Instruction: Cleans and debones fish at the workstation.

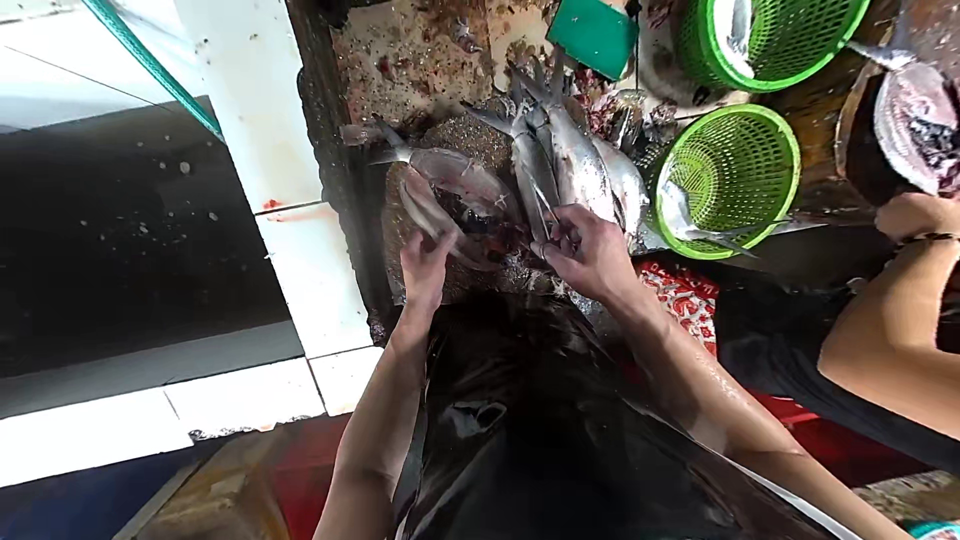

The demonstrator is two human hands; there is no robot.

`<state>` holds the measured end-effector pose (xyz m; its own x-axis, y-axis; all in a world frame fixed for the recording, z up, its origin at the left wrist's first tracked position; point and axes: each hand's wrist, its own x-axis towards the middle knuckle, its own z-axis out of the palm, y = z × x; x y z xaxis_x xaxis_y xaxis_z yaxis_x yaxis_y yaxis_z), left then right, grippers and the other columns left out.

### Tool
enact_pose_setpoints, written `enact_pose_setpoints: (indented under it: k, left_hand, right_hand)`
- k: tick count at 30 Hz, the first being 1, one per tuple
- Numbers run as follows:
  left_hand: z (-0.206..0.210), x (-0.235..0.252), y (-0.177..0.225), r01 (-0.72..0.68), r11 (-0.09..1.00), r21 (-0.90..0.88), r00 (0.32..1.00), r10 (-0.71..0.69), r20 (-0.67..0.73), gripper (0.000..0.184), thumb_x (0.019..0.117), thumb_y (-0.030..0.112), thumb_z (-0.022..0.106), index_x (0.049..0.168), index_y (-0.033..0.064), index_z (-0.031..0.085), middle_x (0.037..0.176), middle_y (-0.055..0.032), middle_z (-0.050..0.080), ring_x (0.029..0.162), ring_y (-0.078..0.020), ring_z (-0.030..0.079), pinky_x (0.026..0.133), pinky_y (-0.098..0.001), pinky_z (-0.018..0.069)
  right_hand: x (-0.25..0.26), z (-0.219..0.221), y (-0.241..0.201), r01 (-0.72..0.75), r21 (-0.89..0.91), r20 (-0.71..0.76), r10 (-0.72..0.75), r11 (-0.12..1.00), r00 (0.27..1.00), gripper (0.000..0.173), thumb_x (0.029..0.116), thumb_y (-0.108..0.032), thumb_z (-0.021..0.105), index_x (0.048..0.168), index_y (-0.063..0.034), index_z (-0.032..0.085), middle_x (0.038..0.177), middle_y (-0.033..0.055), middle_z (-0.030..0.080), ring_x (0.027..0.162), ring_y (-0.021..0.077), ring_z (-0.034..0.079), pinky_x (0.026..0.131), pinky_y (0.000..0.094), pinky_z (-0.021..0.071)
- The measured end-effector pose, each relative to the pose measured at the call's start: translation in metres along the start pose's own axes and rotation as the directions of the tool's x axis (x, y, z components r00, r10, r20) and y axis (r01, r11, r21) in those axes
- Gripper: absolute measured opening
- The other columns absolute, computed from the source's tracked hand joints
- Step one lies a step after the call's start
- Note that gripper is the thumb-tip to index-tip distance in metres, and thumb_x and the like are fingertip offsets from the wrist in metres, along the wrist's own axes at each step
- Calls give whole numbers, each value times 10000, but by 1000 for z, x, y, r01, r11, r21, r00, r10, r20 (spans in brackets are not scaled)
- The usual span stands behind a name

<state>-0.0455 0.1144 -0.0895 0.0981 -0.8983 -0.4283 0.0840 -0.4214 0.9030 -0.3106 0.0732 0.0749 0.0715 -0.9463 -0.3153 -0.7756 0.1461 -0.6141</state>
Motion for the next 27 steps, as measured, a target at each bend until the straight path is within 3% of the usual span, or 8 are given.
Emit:
enact_pose_setpoints:
  k: [2,4,8,11,13,14,20,27]
  left_hand:
    - [10,-2,58,146,989,23,988,-144,-58,425,975,457,686,1267,149,682,1131,-98,726,967,-248,718,809,-503,620]
    - [15,-5,88,199,978,55,977,-194,-83,400,957,385,729,1231,96,682,1127,-105,728,1014,-233,710,876,-485,600]
    - [15,-2,86,151,988,45,987,-149,-54,444,835,99,832,1238,46,652,1173,-130,712,1068,-238,704,921,-474,603]
    - [8,5,91,222,973,-57,970,-226,-92,411,946,305,752,1259,54,661,1158,-125,709,1012,-241,704,853,-473,612]
    - [2,12,98,228,968,-107,962,-241,-129,389,1009,415,638,1196,75,678,1079,-87,698,944,-202,680,813,-441,597]
    - [0,14,100,215,970,-116,963,-230,-142,348,1028,404,608,1141,83,681,1009,-64,690,881,-178,673,768,-414,597]
    - [-4,13,103,202,970,-134,971,-216,-103,207,1008,180,661,1149,30,687,1008,-96,716,856,-200,708,781,-419,624]
    - [3,-14,96,209,976,59,977,-206,-51,219,895,99,792,1081,9,719,996,-138,752,841,-261,756,767,-474,655]
  right_hand:
    - [-1,2,-3,-8,-3,8,8,1000,1000,451,870,-338,690,1247,-94,649,881,45,664,631,190,590,546,450,515]
    - [-2,5,-3,-25,13,21,25,1000,999,456,861,-344,707,1235,-88,661,893,48,673,657,192,606,573,454,528]
    - [-4,9,-3,-32,24,-33,33,999,999,491,876,-338,705,1293,-91,632,959,47,671,709,174,617,613,423,545]
    - [-3,6,-2,-59,-6,-16,59,998,998,516,876,-324,719,1318,-80,616,987,72,675,751,215,635,654,471,554]
    - [-1,6,-2,-64,-32,-9,63,997,998,523,876,-316,730,1319,-66,607,1017,98,677,782,250,648,678,506,557]
    - [-2,7,-1,-63,-34,-27,62,997,998,522,874,-314,729,1315,-64,604,1016,100,675,777,247,647,671,499,556]
    - [-3,6,0,-10,3,-162,10,1000,987,526,881,-291,704,1333,-59,571,1022,97,652,754,222,622,648,444,548]
    - [-2,3,0,-79,-86,64,84,993,994,504,816,-379,745,1219,-91,652,962,76,673,747,252,648,650,529,551]
